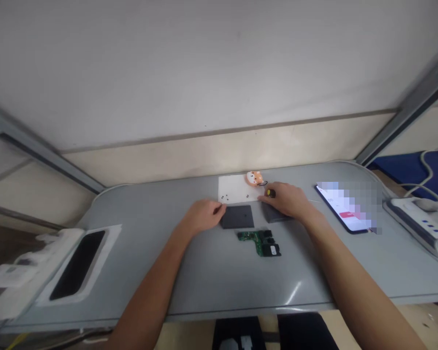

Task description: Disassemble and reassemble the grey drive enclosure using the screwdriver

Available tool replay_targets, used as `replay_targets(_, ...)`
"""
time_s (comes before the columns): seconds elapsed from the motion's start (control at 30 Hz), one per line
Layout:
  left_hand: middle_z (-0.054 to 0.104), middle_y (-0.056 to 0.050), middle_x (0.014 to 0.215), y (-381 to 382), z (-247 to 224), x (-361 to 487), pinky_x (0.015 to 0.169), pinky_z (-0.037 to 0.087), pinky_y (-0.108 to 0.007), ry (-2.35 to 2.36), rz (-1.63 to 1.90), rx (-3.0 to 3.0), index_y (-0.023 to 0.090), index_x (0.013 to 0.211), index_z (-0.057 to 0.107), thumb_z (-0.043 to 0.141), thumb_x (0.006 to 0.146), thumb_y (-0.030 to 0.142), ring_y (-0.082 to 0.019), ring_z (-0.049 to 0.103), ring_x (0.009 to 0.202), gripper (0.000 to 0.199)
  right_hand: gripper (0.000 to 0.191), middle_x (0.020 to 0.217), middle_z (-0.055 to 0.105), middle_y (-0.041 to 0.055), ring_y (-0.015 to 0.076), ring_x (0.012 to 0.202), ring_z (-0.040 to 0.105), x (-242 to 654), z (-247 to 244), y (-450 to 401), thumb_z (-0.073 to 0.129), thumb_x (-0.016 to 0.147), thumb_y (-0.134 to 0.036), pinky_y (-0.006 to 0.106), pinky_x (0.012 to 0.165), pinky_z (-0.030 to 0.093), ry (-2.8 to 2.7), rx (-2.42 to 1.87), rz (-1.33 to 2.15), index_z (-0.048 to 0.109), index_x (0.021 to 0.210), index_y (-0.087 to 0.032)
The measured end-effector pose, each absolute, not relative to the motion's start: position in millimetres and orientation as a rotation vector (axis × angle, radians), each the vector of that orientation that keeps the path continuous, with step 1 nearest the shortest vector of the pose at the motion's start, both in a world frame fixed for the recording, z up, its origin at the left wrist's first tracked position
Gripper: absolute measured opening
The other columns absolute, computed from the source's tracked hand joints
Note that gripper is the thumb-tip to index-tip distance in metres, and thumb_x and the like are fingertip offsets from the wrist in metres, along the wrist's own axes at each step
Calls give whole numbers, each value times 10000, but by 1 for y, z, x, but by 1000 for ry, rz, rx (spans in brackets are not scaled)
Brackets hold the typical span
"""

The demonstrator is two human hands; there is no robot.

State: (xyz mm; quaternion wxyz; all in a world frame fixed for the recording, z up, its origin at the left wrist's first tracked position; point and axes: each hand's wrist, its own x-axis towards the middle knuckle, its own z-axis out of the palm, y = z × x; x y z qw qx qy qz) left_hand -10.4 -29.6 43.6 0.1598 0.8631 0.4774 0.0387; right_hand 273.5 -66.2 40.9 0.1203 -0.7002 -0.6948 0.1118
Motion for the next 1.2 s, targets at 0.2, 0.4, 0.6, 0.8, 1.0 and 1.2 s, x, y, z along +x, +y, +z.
replay_targets(0.2,604,-39,611,-27,39,-11,595,257,-317,1373,112,2491,199,632,629,397,1023,405,-158,450,527,499,361,968,759,61,248,824,664,274,42,-66,583,922,-598,315,614,327,-2043,-2061,341,697,873,-259)
replay_targets(0.4,580,-35,581,-28,38,-11,573,238,-324,1359,157,2500,194,593,596,424,1004,387,-144,410,502,486,347,993,764,47,258,841,668,277,42,-68,593,914,-604,323,624,344,-2043,-2037,376,702,906,-274)
replay_targets(0.6,595,-34,576,-29,39,-12,571,252,-319,1363,170,2513,193,585,605,453,982,346,-144,431,501,451,267,1065,766,50,269,922,691,277,47,-69,625,931,-515,335,681,407,-2046,-1977,378,722,959,-269)
replay_targets(0.8,634,-46,631,-29,42,-19,589,282,-316,1389,195,2526,202,656,643,437,991,346,-172,503,542,419,190,1143,731,47,222,902,709,266,74,-113,575,998,-402,346,793,510,-1979,-1698,335,706,1051,-276)
replay_targets(1.0,682,-31,725,-31,45,-24,582,302,-300,1335,197,2509,226,818,678,534,925,281,-169,540,579,187,325,1439,615,64,291,1013,735,253,53,-183,642,956,-462,418,796,588,-2242,-1600,395,665,1255,-336)
replay_targets(1.2,705,-18,767,-35,49,-24,571,320,-292,1263,189,2472,241,831,665,577,890,288,-174,566,598,116,415,1464,616,57,295,968,762,253,39,-192,660,948,-391,440,796,602,-2445,-1627,441,619,1359,-343)
